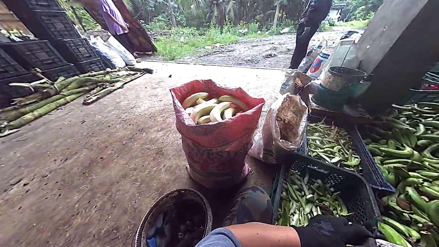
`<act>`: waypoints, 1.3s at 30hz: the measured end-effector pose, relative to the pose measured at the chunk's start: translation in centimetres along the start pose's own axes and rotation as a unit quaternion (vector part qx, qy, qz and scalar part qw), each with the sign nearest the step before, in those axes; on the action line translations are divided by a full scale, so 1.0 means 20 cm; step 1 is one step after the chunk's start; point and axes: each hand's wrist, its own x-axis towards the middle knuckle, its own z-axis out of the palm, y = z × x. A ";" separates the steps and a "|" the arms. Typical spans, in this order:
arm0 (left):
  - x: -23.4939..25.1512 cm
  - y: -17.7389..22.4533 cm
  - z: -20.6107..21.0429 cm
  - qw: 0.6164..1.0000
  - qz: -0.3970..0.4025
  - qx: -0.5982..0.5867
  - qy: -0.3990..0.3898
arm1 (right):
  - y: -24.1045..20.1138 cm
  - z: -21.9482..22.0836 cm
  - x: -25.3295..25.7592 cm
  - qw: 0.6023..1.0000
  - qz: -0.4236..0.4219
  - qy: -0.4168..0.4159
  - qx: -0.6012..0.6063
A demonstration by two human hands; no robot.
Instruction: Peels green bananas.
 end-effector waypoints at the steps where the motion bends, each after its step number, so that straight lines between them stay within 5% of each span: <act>1: 0.00 0.00 0.00 1.000 0.001 0.002 0.000 | 0.00 -0.04 0.02 1.000 0.002 -0.010 0.011; 17: 0.01 -0.05 0.05 1.000 0.007 0.024 0.003 | -0.02 0.03 -0.01 0.999 0.001 0.002 -0.041; 29: -0.01 0.02 0.00 1.000 0.011 0.003 -0.015 | -0.02 0.14 -0.10 0.990 -0.024 0.125 -0.062; 36: 0.01 0.08 -0.13 0.997 -0.015 -0.045 0.069 | -0.05 0.10 -0.05 0.998 0.008 0.047 -0.047; 39: 0.01 0.06 -0.18 0.997 0.031 -0.044 0.062 | -0.10 0.18 -0.08 0.993 0.003 0.115 -0.034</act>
